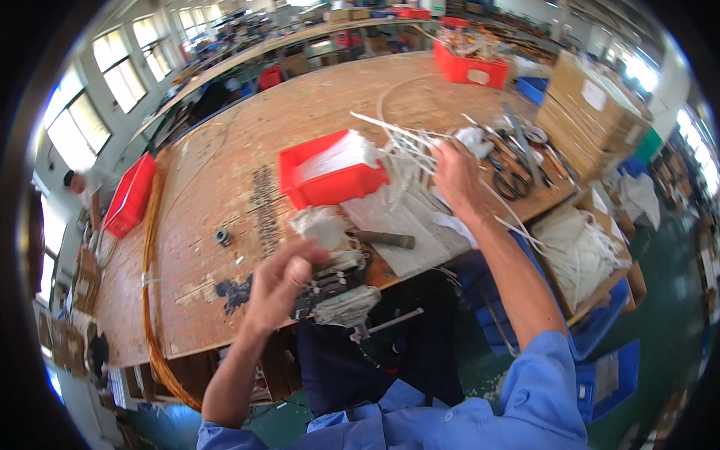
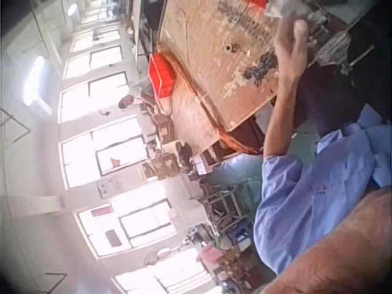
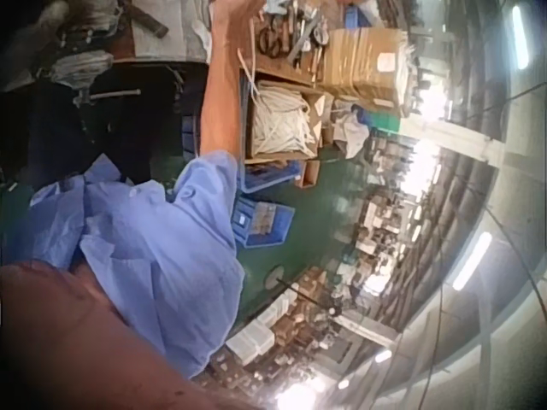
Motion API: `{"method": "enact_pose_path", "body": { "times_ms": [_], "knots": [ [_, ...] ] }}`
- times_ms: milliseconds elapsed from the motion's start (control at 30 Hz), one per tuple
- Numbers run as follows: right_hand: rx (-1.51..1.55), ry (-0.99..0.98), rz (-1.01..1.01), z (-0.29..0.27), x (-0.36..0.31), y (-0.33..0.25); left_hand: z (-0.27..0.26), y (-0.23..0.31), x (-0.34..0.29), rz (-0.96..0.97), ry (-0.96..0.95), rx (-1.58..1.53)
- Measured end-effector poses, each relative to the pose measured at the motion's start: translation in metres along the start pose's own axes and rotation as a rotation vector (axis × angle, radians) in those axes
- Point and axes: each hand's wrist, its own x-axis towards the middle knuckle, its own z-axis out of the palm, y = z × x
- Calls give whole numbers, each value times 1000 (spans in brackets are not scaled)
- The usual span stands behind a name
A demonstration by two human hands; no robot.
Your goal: The recorder writes in a production logbook, then organizes industrial components and copper wire on a workbench.
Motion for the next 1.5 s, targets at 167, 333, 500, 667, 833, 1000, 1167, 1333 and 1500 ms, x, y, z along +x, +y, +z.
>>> {"method": "enact_pose_path", "body": {
  "times_ms": [167,333,500,667,833,1000,1167,1333,1500],
  "knots": [
    [227,191,-339,-39,-15,-113,-30,2,54,23,74,-276],
    [111,15,-345,-71,-99,-143,-9,20,71,-13,-32,-717],
    [112,-27,-269,-100,-152,-121,9,9,49,37,-105,-924],
    [264,-194,-191,-106,-195,-112,-35,6,11,122,91,-803],
    [809,-673,547,-156,-315,-135,-37,14,-27,32,348,-580],
    [882,-1047,758,-180,-413,-166,-64,18,-44,102,488,-859],
    [720,-1174,817,-159,-377,-205,-71,-12,-64,33,700,-746],
    [1097,-808,1000,-95,-284,-270,-17,-55,-65,-70,614,-813],
    [1099,-829,836,-63,-263,-302,-25,-66,-70,-96,561,-844]
  ]
}}
